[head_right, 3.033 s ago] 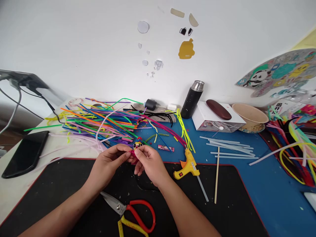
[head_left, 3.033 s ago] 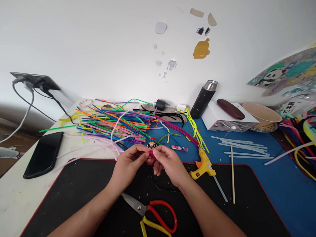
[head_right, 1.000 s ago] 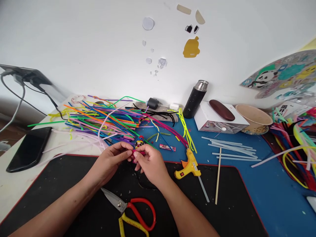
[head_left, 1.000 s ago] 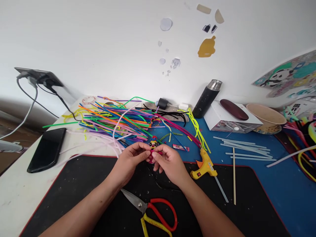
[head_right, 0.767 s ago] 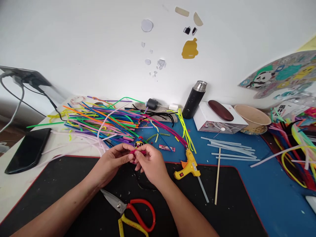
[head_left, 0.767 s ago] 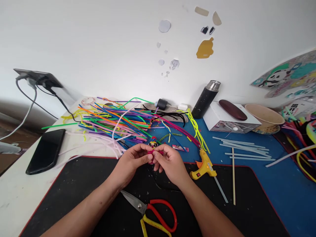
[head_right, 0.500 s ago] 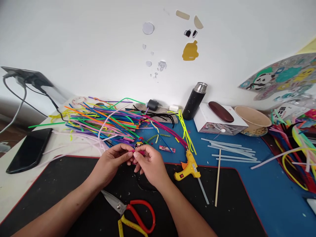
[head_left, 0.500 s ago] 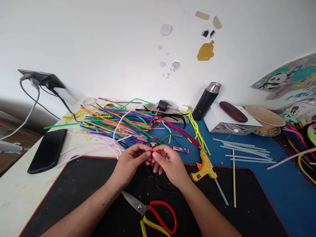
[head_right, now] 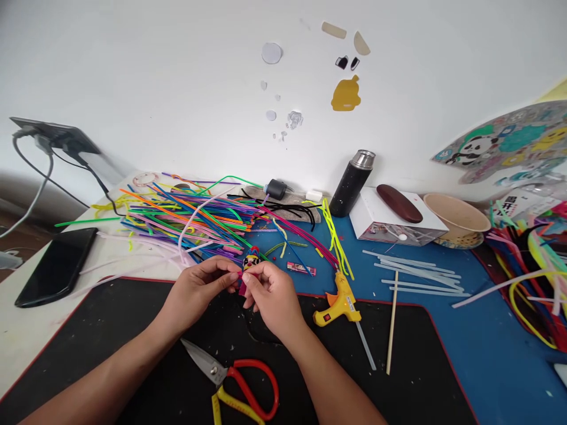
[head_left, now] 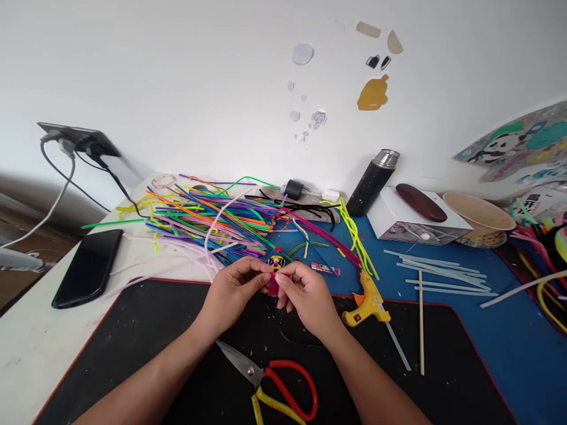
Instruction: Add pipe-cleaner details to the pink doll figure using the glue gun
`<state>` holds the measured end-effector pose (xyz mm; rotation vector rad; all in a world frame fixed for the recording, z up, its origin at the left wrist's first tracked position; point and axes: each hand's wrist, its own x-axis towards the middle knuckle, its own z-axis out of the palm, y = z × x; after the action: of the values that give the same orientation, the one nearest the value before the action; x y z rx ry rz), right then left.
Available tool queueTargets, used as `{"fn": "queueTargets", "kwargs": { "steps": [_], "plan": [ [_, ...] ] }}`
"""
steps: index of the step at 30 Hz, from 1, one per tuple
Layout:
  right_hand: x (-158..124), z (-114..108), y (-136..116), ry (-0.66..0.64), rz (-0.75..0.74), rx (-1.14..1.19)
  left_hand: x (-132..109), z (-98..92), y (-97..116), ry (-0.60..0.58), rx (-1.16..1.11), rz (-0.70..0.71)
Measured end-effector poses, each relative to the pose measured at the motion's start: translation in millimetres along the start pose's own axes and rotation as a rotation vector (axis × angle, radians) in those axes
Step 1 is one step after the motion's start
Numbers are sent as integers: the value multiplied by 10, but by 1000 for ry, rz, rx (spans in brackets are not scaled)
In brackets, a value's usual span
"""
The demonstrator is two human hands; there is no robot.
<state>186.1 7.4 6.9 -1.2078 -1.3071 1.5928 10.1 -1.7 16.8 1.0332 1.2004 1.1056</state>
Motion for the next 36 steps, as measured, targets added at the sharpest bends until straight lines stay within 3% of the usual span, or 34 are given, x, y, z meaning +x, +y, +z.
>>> {"fn": "queueTargets", "kwargs": {
  "steps": [15, 22, 27, 33, 36],
  "plan": [
    [14, -25, 38, -6, 3, 31, 13, -52, 1, 7, -33, 15],
    [7, -25, 52, 0, -13, -30, -11, -66, 41, -9, 255, 161],
    [-6, -42, 71, -8, -90, -190, -1, -109, 17, -50, 477, 280],
    [-5, -64, 28, -25, -243, -629, -13, -116, -89, -104, 721, 430],
    [-11, -79, 7, -25, -278, -713, -22, -100, -119, -106, 718, 441]
  ]
}}
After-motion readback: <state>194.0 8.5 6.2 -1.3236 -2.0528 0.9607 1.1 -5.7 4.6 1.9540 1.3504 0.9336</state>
